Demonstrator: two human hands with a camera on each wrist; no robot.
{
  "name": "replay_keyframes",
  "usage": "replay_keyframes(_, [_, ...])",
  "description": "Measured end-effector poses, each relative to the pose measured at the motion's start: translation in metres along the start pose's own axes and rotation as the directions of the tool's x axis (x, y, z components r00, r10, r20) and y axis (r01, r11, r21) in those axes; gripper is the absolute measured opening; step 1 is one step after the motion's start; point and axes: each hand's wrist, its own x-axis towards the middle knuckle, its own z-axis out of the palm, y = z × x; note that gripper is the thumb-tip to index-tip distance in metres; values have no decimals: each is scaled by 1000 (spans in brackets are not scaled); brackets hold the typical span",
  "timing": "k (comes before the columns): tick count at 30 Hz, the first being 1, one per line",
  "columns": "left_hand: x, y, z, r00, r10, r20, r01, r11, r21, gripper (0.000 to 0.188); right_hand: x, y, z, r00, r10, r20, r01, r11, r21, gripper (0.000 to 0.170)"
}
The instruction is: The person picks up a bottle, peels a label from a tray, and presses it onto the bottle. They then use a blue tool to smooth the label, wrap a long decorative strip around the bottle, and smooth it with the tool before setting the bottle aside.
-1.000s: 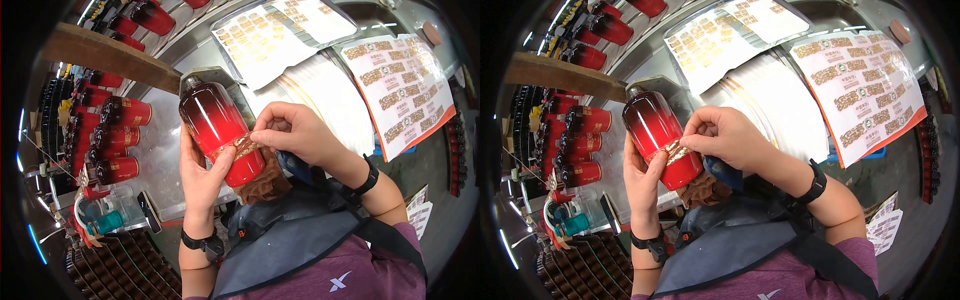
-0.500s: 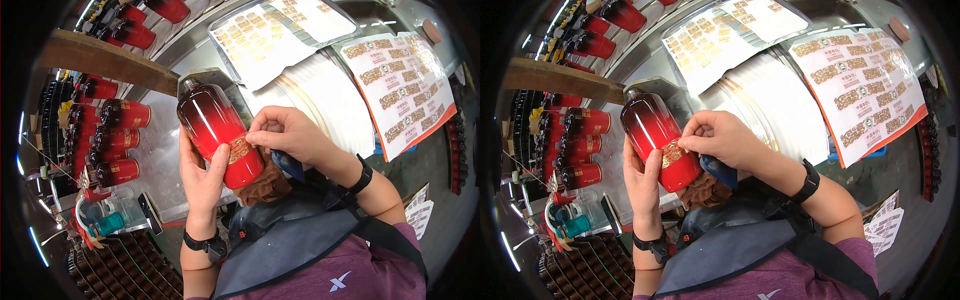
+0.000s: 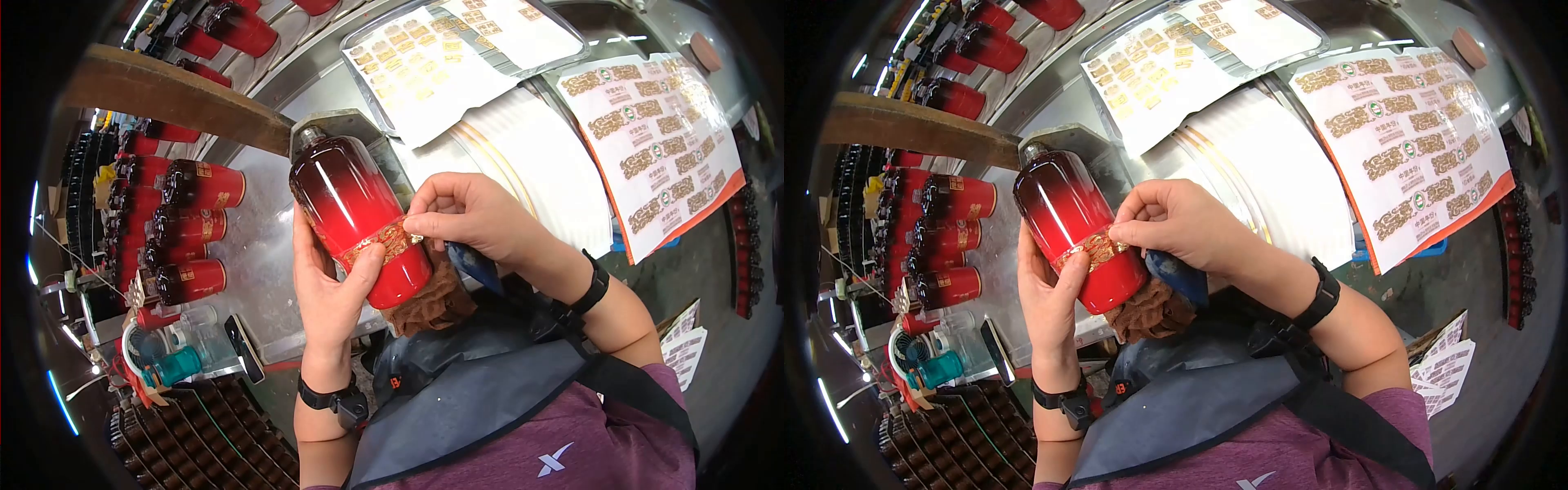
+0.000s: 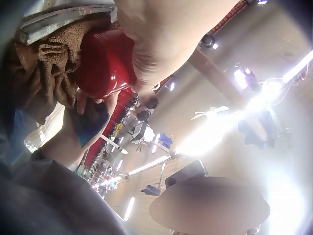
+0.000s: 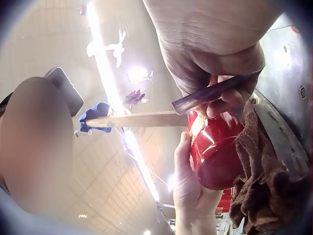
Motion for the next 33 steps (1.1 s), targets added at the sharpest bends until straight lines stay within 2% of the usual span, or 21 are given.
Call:
replay_keyframes(7, [0,1,-1,1000,12,13,-12,1000,1,94,-3,-7,-1,1000,16,15,-16,1000,14,12])
replay_keyframes(10, [-1,0,-2,999,17,50,-17,1000,-1,89,-7,-13,0,1000,20,18,-21,1000,18,12])
replay_keyframes(12, [-1,-5,-3,1000,-25,-11,23,990,-138,83,-9,-15,0,1000,22,18,-23,1000,18,12])
replay_keyframes(13, [0,-5,-2,1000,-25,-11,24,990,-138,83,-9,-15,0,1000,18,23,-19,1000,19,12])
replay_keyframes(15, [0,-5,-2,998,57,-6,-58,991,-119,70,-10,-16,1,1000,14,27,-15,1000,20,12])
replay_keyframes(22, [-1,-6,-3,998,57,-1,-57,995,-85,70,-5,-9,-1,1000,0,14,0,1000,7,12])
replay_keyframes(24, [-1,-6,-6,1000,7,30,-3,992,-125,79,-4,-7,-2,1000,4,11,-4,1000,-2,12])
replay_keyframes(28, [-1,-9,-5,998,62,-10,-63,992,-110,71,-1,-4,-1,1000,11,16,-11,1000,2,12])
replay_keyframes(30, [-1,-9,-8,999,1,33,4,987,-162,83,0,-2,-1,1000,9,19,-9,1000,8,12])
replay_keyframes(33, [-1,-4,-6,999,4,51,3,992,-128,84,1,-1,-1,1000,11,20,-11,1000,11,12])
